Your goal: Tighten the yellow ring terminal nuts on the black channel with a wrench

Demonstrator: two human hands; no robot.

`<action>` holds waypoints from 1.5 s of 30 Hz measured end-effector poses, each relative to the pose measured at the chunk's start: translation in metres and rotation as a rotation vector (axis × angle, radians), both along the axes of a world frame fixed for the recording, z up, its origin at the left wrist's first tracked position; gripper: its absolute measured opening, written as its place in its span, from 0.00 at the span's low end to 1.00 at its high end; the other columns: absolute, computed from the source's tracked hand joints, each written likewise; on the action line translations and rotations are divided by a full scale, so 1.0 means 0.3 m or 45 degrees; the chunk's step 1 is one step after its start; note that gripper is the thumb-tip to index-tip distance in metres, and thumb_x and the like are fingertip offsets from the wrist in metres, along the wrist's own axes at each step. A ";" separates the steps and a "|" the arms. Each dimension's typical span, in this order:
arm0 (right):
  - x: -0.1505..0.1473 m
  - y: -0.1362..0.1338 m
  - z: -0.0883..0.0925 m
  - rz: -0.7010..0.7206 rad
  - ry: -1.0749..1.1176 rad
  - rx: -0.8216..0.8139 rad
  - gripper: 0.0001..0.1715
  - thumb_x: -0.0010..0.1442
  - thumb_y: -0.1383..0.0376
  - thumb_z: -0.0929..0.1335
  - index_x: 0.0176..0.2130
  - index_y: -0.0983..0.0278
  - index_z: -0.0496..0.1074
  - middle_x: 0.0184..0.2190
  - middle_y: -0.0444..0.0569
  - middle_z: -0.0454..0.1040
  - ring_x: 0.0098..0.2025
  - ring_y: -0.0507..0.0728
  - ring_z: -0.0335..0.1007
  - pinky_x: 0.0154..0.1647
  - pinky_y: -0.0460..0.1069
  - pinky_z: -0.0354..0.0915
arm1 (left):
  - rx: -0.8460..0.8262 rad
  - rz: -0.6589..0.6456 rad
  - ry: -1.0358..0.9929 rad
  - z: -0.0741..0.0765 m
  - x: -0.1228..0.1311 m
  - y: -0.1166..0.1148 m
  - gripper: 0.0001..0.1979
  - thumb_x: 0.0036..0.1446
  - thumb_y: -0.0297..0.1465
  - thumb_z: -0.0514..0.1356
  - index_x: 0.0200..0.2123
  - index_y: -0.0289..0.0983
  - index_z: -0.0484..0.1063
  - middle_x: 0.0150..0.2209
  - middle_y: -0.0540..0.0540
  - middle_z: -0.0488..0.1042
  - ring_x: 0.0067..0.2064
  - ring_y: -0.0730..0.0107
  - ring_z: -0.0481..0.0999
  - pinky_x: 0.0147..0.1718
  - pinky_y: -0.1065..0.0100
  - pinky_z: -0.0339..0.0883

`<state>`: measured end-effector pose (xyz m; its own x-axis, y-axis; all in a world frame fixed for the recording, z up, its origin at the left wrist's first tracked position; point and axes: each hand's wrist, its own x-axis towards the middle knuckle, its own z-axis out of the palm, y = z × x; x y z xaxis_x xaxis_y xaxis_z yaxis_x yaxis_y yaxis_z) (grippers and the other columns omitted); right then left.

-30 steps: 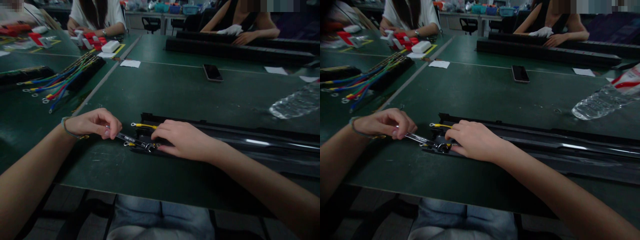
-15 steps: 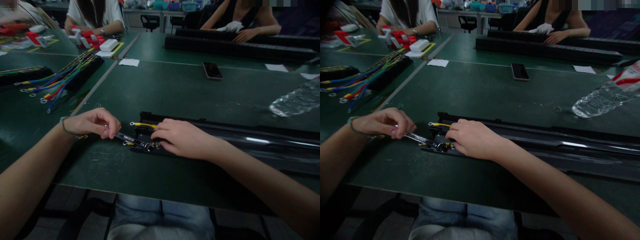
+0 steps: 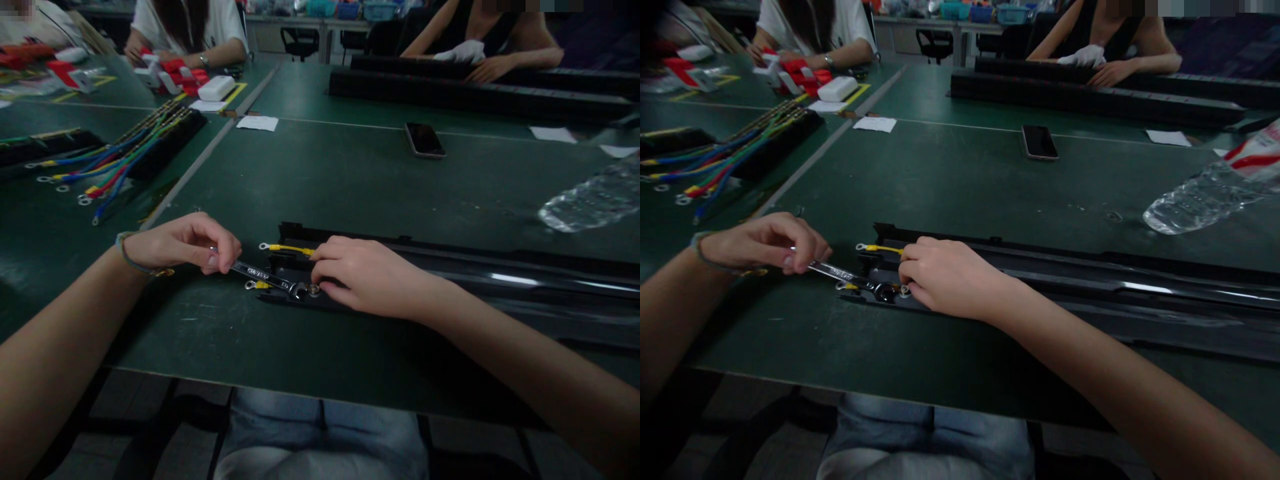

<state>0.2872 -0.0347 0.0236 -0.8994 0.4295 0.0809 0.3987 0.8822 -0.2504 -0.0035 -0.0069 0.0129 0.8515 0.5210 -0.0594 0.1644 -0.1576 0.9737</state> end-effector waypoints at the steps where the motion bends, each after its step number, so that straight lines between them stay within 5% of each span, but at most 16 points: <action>1: 0.000 0.000 -0.001 0.000 -0.002 0.004 0.11 0.56 0.68 0.61 0.35 0.65 0.70 0.36 0.50 0.70 0.40 0.56 0.61 0.40 0.51 0.59 | 0.011 0.008 0.001 0.000 0.002 -0.001 0.10 0.53 0.34 0.57 0.27 0.35 0.73 0.19 0.48 0.65 0.23 0.72 0.64 0.24 0.69 0.61; 12: 0.007 -0.006 0.009 -0.021 -0.025 0.043 0.12 0.57 0.68 0.59 0.35 0.67 0.71 0.37 0.51 0.70 0.41 0.56 0.61 0.42 0.52 0.58 | 0.053 0.118 0.060 -0.009 0.011 -0.007 0.10 0.53 0.34 0.57 0.27 0.34 0.71 0.19 0.50 0.64 0.22 0.73 0.64 0.22 0.71 0.61; 27: 0.095 -0.021 0.043 -0.162 0.042 0.027 0.11 0.57 0.68 0.60 0.35 0.65 0.70 0.41 0.49 0.69 0.42 0.55 0.62 0.42 0.51 0.59 | -0.256 0.059 0.159 -0.019 0.006 -0.009 0.12 0.46 0.32 0.62 0.35 0.32 0.74 0.22 0.44 0.71 0.21 0.72 0.69 0.17 0.74 0.65; 35: 0.108 -0.024 0.035 -0.145 0.062 0.023 0.11 0.57 0.68 0.60 0.35 0.65 0.70 0.41 0.49 0.69 0.42 0.55 0.62 0.42 0.50 0.59 | -0.416 0.210 0.267 -0.001 0.035 -0.025 0.12 0.36 0.26 0.62 0.30 0.32 0.77 0.22 0.40 0.74 0.20 0.64 0.72 0.18 0.67 0.66; 40: 0.113 -0.027 0.033 -0.146 0.060 0.013 0.11 0.57 0.67 0.60 0.36 0.65 0.70 0.41 0.48 0.69 0.42 0.54 0.62 0.43 0.50 0.59 | -0.523 0.374 0.266 -0.002 0.045 -0.033 0.22 0.33 0.22 0.62 0.38 0.35 0.72 0.19 0.44 0.75 0.19 0.63 0.73 0.18 0.68 0.66; 45: 0.125 -0.028 0.027 -0.183 0.082 0.000 0.12 0.57 0.67 0.60 0.38 0.64 0.70 0.41 0.47 0.69 0.41 0.53 0.62 0.42 0.49 0.59 | -0.423 0.604 0.222 -0.018 0.041 -0.015 0.11 0.31 0.22 0.62 0.25 0.34 0.73 0.18 0.46 0.73 0.17 0.70 0.70 0.14 0.74 0.61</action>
<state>0.3248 -0.0430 0.0315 -0.8219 0.5531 0.1364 0.5038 0.8174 -0.2794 0.0087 -0.0112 0.0077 0.4936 0.7713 -0.4019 0.3042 0.2798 0.9106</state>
